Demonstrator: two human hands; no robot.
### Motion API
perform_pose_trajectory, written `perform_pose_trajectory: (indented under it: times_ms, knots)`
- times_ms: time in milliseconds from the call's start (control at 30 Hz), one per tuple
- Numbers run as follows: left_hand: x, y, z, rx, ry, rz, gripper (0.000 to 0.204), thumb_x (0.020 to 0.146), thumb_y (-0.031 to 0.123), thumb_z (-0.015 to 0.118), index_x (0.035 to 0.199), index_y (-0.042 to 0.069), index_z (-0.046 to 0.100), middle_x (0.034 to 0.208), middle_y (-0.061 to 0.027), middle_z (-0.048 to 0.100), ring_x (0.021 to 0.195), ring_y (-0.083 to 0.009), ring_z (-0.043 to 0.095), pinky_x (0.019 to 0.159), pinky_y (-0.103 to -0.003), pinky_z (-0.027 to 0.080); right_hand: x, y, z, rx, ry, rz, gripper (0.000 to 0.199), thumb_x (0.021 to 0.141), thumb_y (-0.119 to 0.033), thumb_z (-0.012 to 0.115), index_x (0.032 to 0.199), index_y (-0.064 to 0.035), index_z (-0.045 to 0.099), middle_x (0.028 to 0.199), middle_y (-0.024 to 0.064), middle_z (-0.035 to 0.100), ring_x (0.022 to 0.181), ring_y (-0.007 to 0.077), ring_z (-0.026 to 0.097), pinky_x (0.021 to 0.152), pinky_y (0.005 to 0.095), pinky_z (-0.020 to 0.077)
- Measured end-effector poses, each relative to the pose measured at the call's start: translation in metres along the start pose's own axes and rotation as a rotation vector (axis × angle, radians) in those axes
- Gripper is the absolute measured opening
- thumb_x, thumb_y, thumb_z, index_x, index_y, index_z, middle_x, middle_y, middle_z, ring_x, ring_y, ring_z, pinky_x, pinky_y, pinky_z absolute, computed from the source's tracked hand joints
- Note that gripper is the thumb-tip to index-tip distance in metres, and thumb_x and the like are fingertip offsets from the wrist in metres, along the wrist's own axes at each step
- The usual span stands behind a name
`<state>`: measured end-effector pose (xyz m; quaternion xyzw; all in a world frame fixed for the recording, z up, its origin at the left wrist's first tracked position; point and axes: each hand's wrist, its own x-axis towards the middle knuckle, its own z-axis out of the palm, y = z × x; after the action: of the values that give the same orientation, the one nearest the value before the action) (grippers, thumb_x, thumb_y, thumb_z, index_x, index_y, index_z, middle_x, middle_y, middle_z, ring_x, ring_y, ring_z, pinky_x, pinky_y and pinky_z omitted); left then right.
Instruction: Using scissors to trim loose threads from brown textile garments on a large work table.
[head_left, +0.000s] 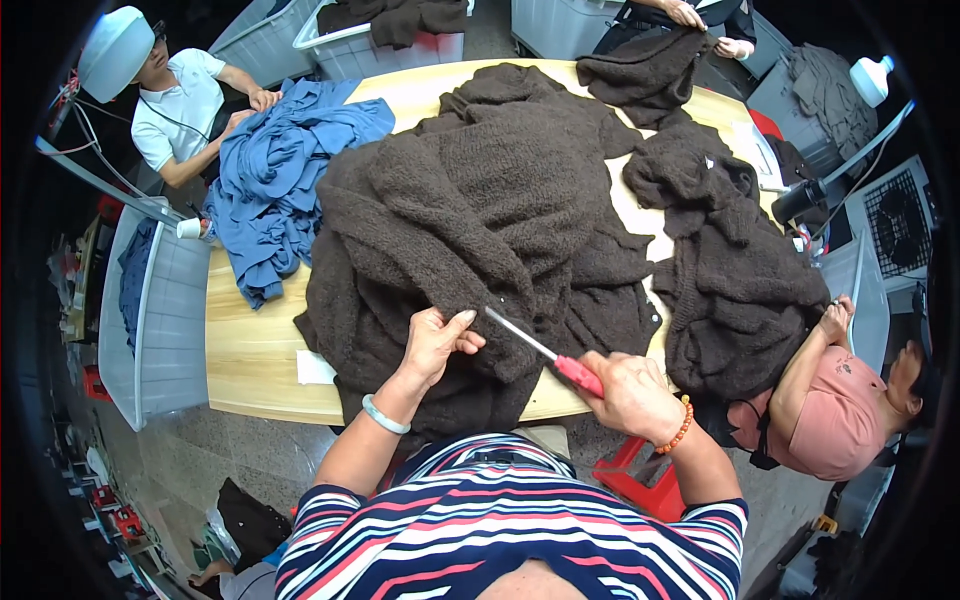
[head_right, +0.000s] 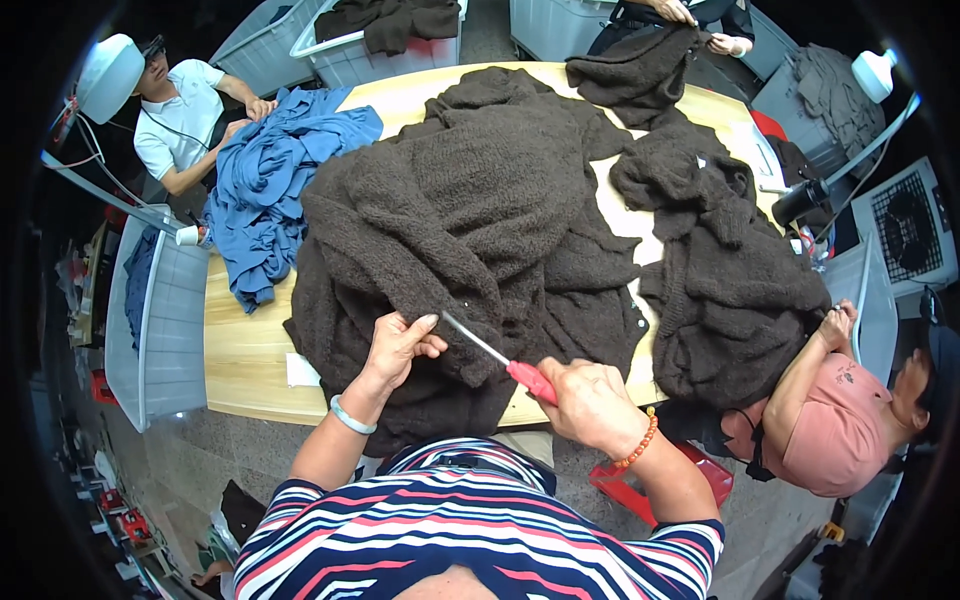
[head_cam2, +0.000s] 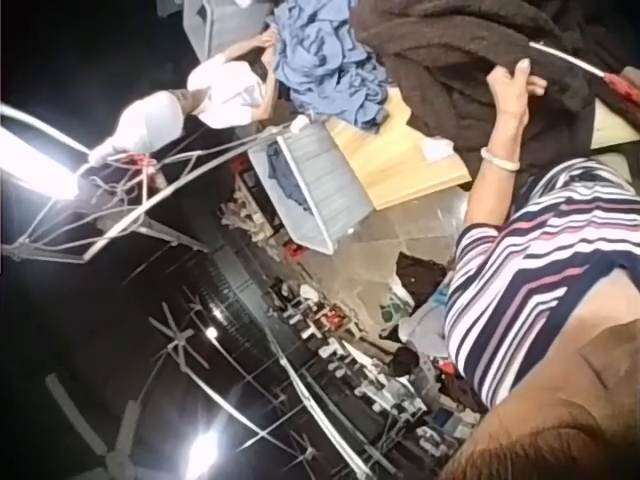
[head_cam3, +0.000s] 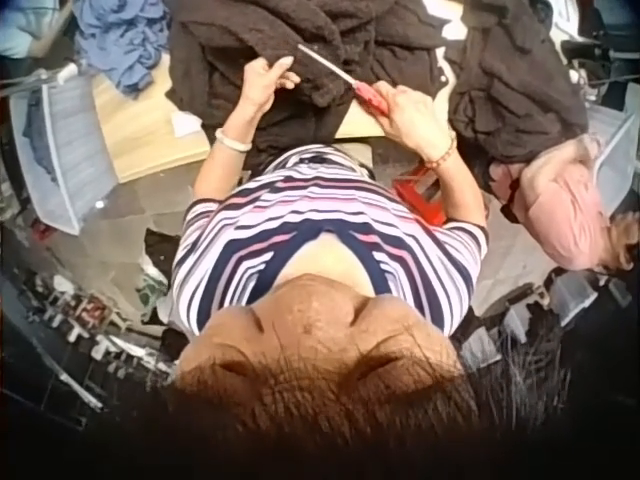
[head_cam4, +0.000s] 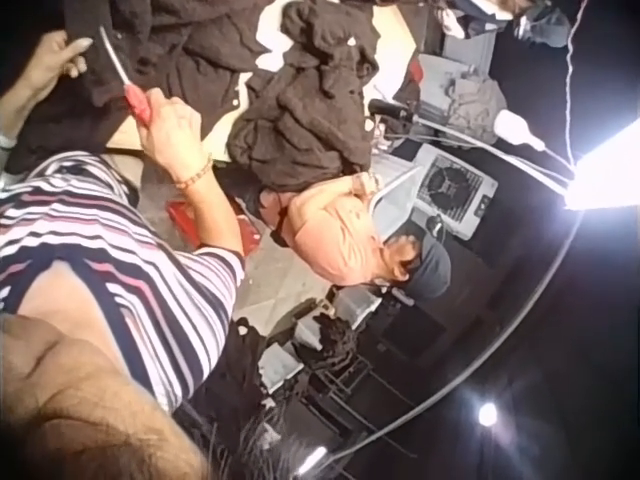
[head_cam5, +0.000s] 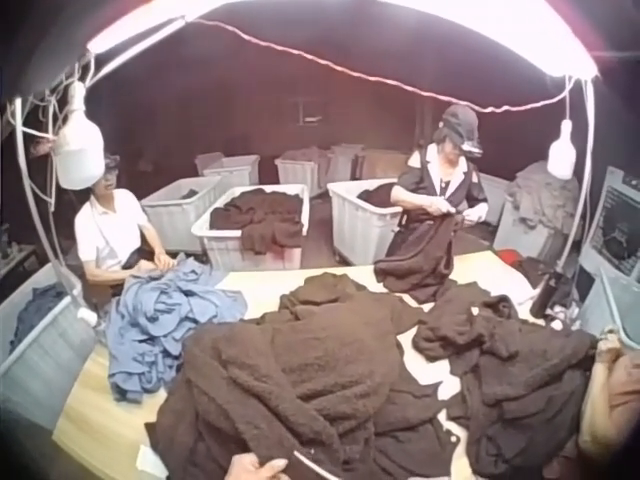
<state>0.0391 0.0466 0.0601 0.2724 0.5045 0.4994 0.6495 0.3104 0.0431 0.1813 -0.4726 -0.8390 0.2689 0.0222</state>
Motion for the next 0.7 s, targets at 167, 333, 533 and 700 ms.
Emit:
perform_pose_trajectory:
  times_ms: [167,333,533,700]
  knots:
    - [0.009,-0.012,-0.006,0.016,-0.071,0.079,0.018,0.094,0.017,0.063,0.097,-0.001,0.066,0.088,-0.0085,0.07,0.073,-0.0158,0.069,0.064,-0.024,0.052,-0.026,0.003,0.002,-0.103,-0.29,0.032,0.026,0.083,-0.028,0.066,0.096,-0.0073,0.061,0.068,0.0173,0.064,0.07,0.0339,0.066,0.066,0.0451,0.0505]
    - [-0.012,-0.016,0.004,0.027,-0.033,-0.125,0.028,0.091,0.013,0.066,0.114,0.0,0.057,0.094,-0.009,0.068,0.07,-0.0174,0.069,0.06,-0.023,0.053,-0.041,0.009,0.005,-0.093,-0.08,0.043,0.023,0.083,-0.025,0.065,0.094,-0.0056,0.06,0.065,0.0153,0.063,0.066,0.0325,0.065,0.067,0.0433,0.0507]
    - [-0.008,-0.042,0.002,0.002,-0.065,-0.085,0.031,0.091,0.006,0.063,0.119,-0.001,0.053,0.096,-0.0112,0.066,0.065,-0.0184,0.067,0.055,-0.024,0.055,-0.051,0.005,0.017,-0.1,-0.176,0.058,0.024,0.083,-0.026,0.065,0.095,-0.0067,0.06,0.063,0.0164,0.062,0.064,0.0344,0.065,0.06,0.0437,0.0502]
    - [-0.017,-0.028,-0.004,-0.047,-0.06,-0.077,0.027,0.092,0.006,0.063,0.117,0.003,0.055,0.093,-0.0077,0.066,0.068,-0.0174,0.065,0.06,-0.027,0.056,-0.052,0.01,0.018,-0.033,-0.053,0.027,0.021,0.081,-0.023,0.066,0.09,-0.0047,0.059,0.066,0.0158,0.063,0.068,0.0329,0.065,0.062,0.0442,0.0511]
